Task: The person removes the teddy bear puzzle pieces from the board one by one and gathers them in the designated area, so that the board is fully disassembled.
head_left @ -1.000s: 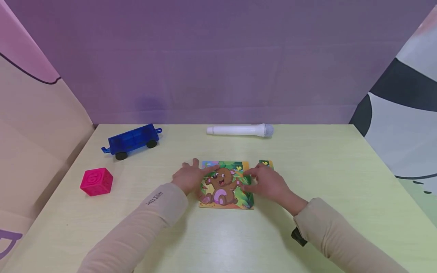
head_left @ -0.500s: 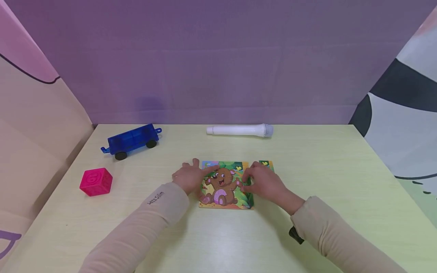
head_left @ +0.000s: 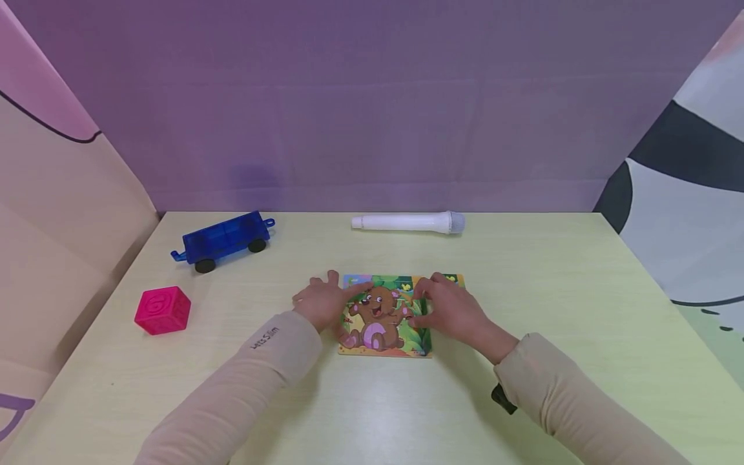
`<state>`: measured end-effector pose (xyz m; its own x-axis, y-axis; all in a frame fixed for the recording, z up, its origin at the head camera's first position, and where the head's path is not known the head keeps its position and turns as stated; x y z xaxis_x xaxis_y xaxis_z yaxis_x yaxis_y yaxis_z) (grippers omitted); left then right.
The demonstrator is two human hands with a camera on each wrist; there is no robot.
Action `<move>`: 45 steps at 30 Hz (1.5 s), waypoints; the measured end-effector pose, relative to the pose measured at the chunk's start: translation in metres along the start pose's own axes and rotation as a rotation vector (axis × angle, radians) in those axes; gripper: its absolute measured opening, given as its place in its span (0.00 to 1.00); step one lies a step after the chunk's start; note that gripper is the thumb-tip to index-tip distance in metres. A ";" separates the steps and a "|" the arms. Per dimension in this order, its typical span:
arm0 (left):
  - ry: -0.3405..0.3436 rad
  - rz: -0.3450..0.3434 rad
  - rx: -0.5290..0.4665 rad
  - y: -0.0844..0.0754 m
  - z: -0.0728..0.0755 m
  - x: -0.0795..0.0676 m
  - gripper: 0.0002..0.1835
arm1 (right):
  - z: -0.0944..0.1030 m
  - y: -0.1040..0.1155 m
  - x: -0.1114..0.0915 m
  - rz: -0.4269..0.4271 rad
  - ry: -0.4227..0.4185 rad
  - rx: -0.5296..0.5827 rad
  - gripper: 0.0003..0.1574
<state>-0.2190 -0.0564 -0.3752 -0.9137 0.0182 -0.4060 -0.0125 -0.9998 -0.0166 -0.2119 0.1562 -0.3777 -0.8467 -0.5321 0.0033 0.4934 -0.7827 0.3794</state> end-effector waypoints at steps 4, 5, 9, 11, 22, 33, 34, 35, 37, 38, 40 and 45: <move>0.006 0.001 -0.001 0.000 0.000 0.000 0.60 | 0.001 0.001 0.000 0.001 -0.008 -0.005 0.23; 0.006 0.002 -0.002 -0.001 0.000 0.001 0.60 | 0.001 0.001 -0.001 0.001 -0.011 -0.017 0.24; 0.008 0.002 -0.003 -0.001 0.000 0.002 0.60 | 0.003 0.002 -0.002 0.021 -0.025 -0.068 0.23; 0.008 0.000 -0.003 -0.001 0.000 0.002 0.60 | 0.004 0.001 -0.001 0.026 -0.032 -0.048 0.23; 0.006 0.006 -0.006 0.001 0.000 0.002 0.60 | 0.011 -0.013 0.003 0.000 -0.049 0.230 0.07; 0.005 -0.011 -0.023 0.001 -0.001 0.002 0.60 | 0.010 -0.019 0.003 -0.039 -0.045 0.223 0.08; 0.004 -0.010 -0.024 0.002 -0.001 0.001 0.60 | 0.010 -0.020 0.003 -0.023 -0.033 0.209 0.09; 0.004 -0.009 -0.024 0.002 -0.001 0.002 0.60 | 0.009 -0.020 0.003 -0.010 -0.017 0.196 0.12; 0.005 -0.007 -0.028 0.002 -0.001 0.002 0.60 | 0.007 -0.022 0.002 0.020 0.023 0.160 0.18; 0.006 -0.007 -0.029 0.002 -0.001 0.002 0.60 | 0.006 -0.023 0.001 0.035 0.043 0.138 0.22; 0.007 -0.006 -0.027 0.002 -0.001 0.002 0.60 | 0.004 -0.023 -0.001 0.061 0.074 0.093 0.28; 0.009 -0.008 -0.027 0.002 0.000 0.000 0.60 | 0.003 -0.021 -0.004 0.092 0.077 0.035 0.29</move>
Point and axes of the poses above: each hand's wrist, its own x-axis towards the middle knuckle, its own z-axis out of the back of the hand, y = z × x, the point moved 3 cm from there along x, towards the middle knuckle, and after that the axes turned 12 degrees about z, right-handed, at the moved point
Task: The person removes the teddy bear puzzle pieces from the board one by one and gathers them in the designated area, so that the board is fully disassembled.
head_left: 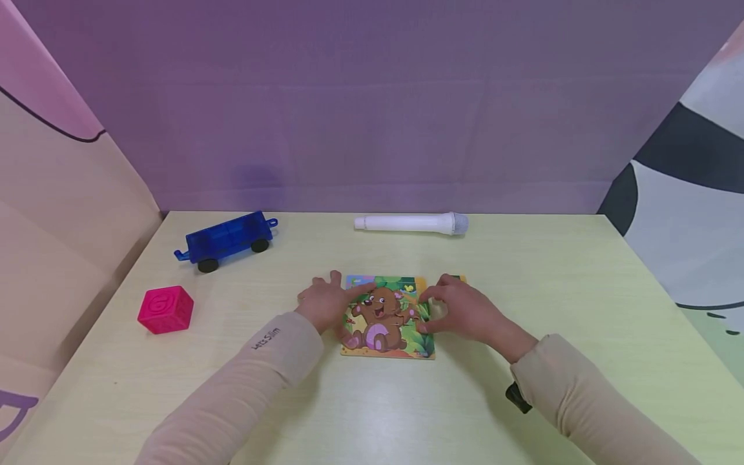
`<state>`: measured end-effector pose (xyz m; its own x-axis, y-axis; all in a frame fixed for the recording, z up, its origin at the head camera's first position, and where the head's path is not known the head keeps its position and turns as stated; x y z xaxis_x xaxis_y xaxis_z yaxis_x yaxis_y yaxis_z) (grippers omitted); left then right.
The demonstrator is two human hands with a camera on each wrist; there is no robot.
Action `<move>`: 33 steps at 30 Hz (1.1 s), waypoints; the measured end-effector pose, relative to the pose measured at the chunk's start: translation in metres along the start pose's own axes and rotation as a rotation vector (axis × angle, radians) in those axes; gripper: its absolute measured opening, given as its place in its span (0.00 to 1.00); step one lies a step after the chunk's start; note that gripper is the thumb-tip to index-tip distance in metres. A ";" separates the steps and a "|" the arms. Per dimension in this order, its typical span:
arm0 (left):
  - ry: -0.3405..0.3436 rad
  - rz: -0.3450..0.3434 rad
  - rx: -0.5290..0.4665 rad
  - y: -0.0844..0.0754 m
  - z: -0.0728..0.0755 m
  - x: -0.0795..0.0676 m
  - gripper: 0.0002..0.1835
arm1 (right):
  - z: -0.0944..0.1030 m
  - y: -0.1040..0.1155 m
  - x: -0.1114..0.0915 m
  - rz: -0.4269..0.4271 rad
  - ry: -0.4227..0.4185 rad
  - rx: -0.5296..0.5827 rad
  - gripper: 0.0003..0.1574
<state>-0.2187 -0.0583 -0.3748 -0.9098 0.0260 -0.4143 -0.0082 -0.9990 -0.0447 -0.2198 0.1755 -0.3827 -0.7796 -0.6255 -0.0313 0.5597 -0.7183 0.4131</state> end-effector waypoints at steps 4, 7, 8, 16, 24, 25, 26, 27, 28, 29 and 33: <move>-0.003 -0.006 -0.005 0.000 0.001 -0.001 0.59 | 0.003 0.003 -0.001 0.025 -0.006 0.019 0.27; -0.006 -0.011 -0.002 0.000 0.000 0.000 0.59 | 0.005 0.005 -0.001 0.050 -0.006 0.033 0.26; -0.006 -0.013 -0.001 0.000 0.000 0.001 0.59 | 0.005 0.006 -0.001 0.055 -0.005 0.034 0.26; -0.013 -0.029 0.003 0.000 -0.001 0.001 0.59 | 0.016 -0.003 -0.008 0.101 -0.048 0.015 0.26; -0.008 -0.022 -0.005 0.000 -0.001 0.000 0.58 | 0.037 -0.032 -0.024 0.105 -0.126 0.032 0.25; -0.007 -0.022 -0.008 0.000 0.000 0.000 0.58 | 0.040 -0.036 -0.027 0.099 -0.130 0.032 0.26; -0.006 -0.023 -0.008 0.000 0.000 0.000 0.58 | 0.043 -0.041 -0.029 0.091 -0.132 0.031 0.26; -0.004 -0.023 -0.008 0.000 0.000 0.000 0.58 | 0.045 -0.045 -0.032 0.083 -0.133 0.033 0.26; -0.004 -0.023 -0.008 0.000 0.000 -0.001 0.58 | 0.047 -0.050 -0.034 0.073 -0.133 0.028 0.27; -0.004 -0.024 -0.010 0.000 0.000 -0.001 0.58 | 0.050 -0.054 -0.036 0.065 -0.130 0.022 0.27; -0.003 -0.027 -0.011 0.001 0.000 -0.001 0.57 | 0.058 -0.070 -0.045 0.027 -0.126 0.006 0.28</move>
Point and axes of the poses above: each hand's wrist, its own x-axis towards the middle knuckle, its own z-axis out of the back of the hand, y = z × x, the point moved 3 cm from there along x, towards the middle knuckle, and after that the axes turned 12 degrees about z, right-handed, at the moved point
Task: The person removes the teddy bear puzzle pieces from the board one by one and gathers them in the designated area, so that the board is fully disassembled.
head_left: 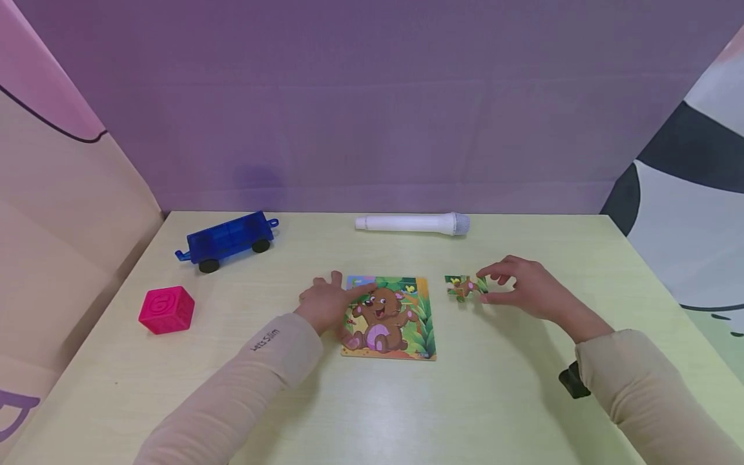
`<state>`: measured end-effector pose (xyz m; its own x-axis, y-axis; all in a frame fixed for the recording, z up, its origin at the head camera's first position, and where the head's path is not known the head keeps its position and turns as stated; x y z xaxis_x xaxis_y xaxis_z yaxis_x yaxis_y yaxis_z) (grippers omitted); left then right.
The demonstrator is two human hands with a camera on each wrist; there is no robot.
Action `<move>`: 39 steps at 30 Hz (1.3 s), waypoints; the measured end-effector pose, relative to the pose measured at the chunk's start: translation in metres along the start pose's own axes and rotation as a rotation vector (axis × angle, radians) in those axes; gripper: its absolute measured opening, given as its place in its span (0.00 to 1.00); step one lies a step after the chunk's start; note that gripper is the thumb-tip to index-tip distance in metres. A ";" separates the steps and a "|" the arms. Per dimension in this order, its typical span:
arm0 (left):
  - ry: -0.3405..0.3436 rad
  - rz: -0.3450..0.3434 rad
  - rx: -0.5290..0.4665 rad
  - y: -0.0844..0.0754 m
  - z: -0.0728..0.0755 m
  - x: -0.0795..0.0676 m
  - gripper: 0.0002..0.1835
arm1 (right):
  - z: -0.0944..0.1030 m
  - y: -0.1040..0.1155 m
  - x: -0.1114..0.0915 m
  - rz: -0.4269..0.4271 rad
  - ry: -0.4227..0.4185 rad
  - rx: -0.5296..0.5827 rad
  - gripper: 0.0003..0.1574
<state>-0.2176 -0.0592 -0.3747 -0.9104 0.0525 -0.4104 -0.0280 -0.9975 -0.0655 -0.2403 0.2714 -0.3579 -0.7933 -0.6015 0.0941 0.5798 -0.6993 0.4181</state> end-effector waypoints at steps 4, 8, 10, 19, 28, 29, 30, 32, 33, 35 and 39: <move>-0.008 0.002 0.028 0.000 0.000 0.000 0.58 | 0.006 -0.013 -0.006 -0.046 -0.007 -0.011 0.28; -0.012 0.001 0.041 0.000 -0.001 0.001 0.59 | 0.008 -0.028 -0.011 -0.094 0.006 -0.020 0.30; -0.009 -0.003 0.029 0.000 -0.001 0.001 0.58 | 0.007 -0.036 -0.013 -0.121 0.022 -0.012 0.30; -0.009 -0.016 -0.015 0.000 -0.001 0.000 0.57 | -0.002 -0.057 -0.014 -0.201 0.060 0.042 0.32; -0.011 -0.016 -0.031 0.000 0.000 -0.002 0.56 | -0.002 -0.053 -0.011 -0.178 0.073 0.016 0.33; -0.011 -0.015 -0.027 0.000 0.000 -0.001 0.56 | -0.002 -0.052 -0.011 -0.174 0.076 0.014 0.33; -0.012 -0.013 -0.025 0.000 0.000 -0.001 0.57 | -0.002 -0.052 -0.011 -0.170 0.077 0.010 0.33; -0.013 -0.010 -0.014 0.000 0.000 -0.001 0.57 | -0.002 -0.050 -0.011 -0.149 0.073 0.001 0.33; -0.013 -0.008 -0.005 0.000 -0.001 -0.001 0.57 | -0.003 -0.048 -0.011 -0.137 0.068 -0.003 0.32; -0.015 -0.006 0.000 0.000 -0.001 -0.001 0.57 | -0.003 -0.042 -0.011 -0.107 0.054 -0.003 0.30; -0.017 -0.011 -0.004 0.000 -0.001 0.000 0.57 | -0.006 -0.024 -0.012 -0.041 0.017 0.008 0.23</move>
Point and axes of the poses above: each hand's wrist, its own x-axis towards the middle knuckle, its own z-axis out of the back of the hand, y = z × x, the point moved 3 cm from there along x, towards the middle knuckle, and after that the axes turned 12 degrees about z, right-handed, at the moved point
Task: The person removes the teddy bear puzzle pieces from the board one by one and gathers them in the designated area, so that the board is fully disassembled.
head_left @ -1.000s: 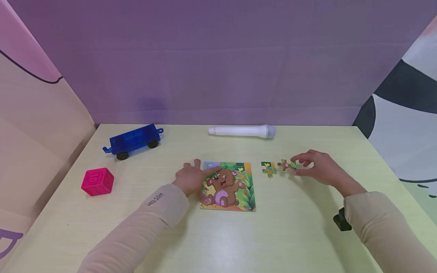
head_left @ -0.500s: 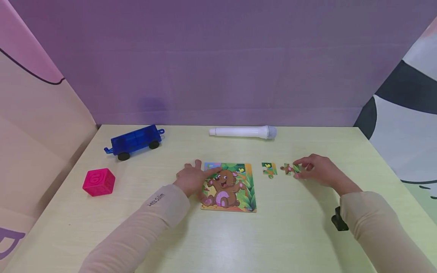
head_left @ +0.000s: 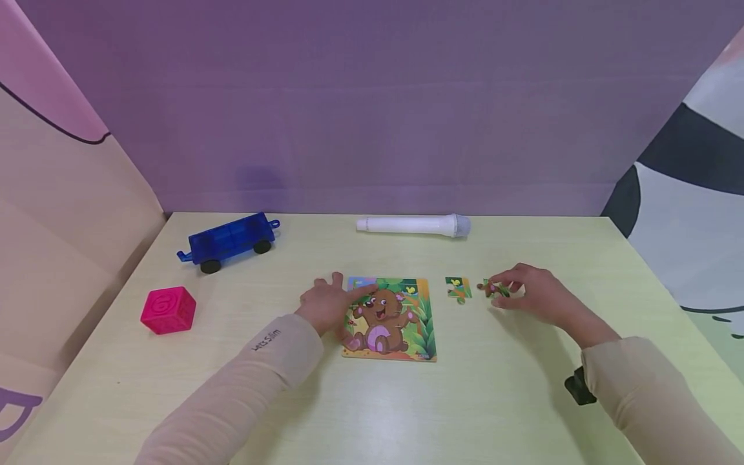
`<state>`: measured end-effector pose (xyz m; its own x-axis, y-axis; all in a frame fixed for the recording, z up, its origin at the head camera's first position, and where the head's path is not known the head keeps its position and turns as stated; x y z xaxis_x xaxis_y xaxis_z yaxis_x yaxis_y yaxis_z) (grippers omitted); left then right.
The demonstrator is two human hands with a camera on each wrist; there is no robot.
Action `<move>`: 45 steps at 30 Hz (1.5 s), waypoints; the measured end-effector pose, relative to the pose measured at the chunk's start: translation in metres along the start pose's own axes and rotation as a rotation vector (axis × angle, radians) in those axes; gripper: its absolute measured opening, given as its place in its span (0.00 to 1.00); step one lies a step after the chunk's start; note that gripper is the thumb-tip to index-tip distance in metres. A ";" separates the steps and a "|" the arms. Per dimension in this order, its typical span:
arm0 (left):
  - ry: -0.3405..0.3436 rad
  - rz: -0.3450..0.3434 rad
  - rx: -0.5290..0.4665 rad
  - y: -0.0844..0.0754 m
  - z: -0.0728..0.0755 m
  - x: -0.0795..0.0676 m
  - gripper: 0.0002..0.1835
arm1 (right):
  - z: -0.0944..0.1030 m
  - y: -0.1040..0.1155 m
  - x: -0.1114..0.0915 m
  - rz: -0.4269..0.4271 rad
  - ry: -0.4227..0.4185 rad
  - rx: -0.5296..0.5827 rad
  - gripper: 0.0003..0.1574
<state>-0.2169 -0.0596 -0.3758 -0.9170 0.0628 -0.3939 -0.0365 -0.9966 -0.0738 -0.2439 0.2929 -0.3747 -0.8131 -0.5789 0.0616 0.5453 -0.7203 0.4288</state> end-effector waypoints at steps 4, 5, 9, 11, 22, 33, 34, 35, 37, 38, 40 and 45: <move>0.004 -0.007 -0.023 0.001 0.000 0.000 0.56 | -0.005 0.020 -0.001 0.030 -0.030 0.034 0.23; 0.008 -0.006 -0.029 0.001 0.000 0.000 0.56 | -0.006 0.025 -0.002 0.031 -0.036 0.044 0.23; 0.017 -0.003 -0.041 0.000 0.000 0.000 0.56 | -0.013 0.044 -0.002 0.029 -0.053 0.091 0.24; 0.022 0.000 -0.046 0.000 0.000 -0.001 0.56 | -0.017 0.053 -0.001 0.027 -0.058 0.120 0.24; 0.027 0.008 -0.039 0.000 0.001 0.000 0.55 | -0.042 0.091 0.010 0.080 -0.019 0.212 0.23; 0.019 0.017 -0.012 -0.001 0.000 0.000 0.56 | -0.064 0.110 0.017 0.055 0.048 0.104 0.26; 0.017 0.017 -0.010 -0.001 0.000 0.001 0.57 | -0.065 0.111 0.018 0.054 0.052 0.091 0.26; 0.016 0.018 -0.008 -0.001 0.000 0.001 0.57 | -0.065 0.112 0.018 0.058 0.055 0.077 0.27; 0.013 0.017 -0.004 -0.001 -0.001 0.001 0.57 | -0.066 0.113 0.018 0.062 0.058 0.061 0.27; 0.013 0.017 -0.002 -0.001 -0.001 0.001 0.57 | -0.066 0.114 0.018 0.066 0.057 0.058 0.26; 0.014 0.018 0.002 -0.001 -0.001 0.001 0.57 | -0.066 0.116 0.018 0.074 0.051 0.057 0.24; 0.018 0.021 0.000 -0.001 0.000 0.001 0.56 | -0.067 0.119 0.022 0.090 0.050 0.046 0.22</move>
<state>-0.2182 -0.0581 -0.3761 -0.9105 0.0425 -0.4113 -0.0170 -0.9977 -0.0655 -0.1834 0.1695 -0.3825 -0.7495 -0.6595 0.0572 0.6048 -0.6470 0.4643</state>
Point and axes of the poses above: each hand's wrist, its own x-axis towards the middle knuckle, its own z-axis out of the back of the hand, y = z × x, the point moved 3 cm from there along x, towards the middle knuckle, and after that the axes turned 12 degrees about z, right-handed, at the moved point
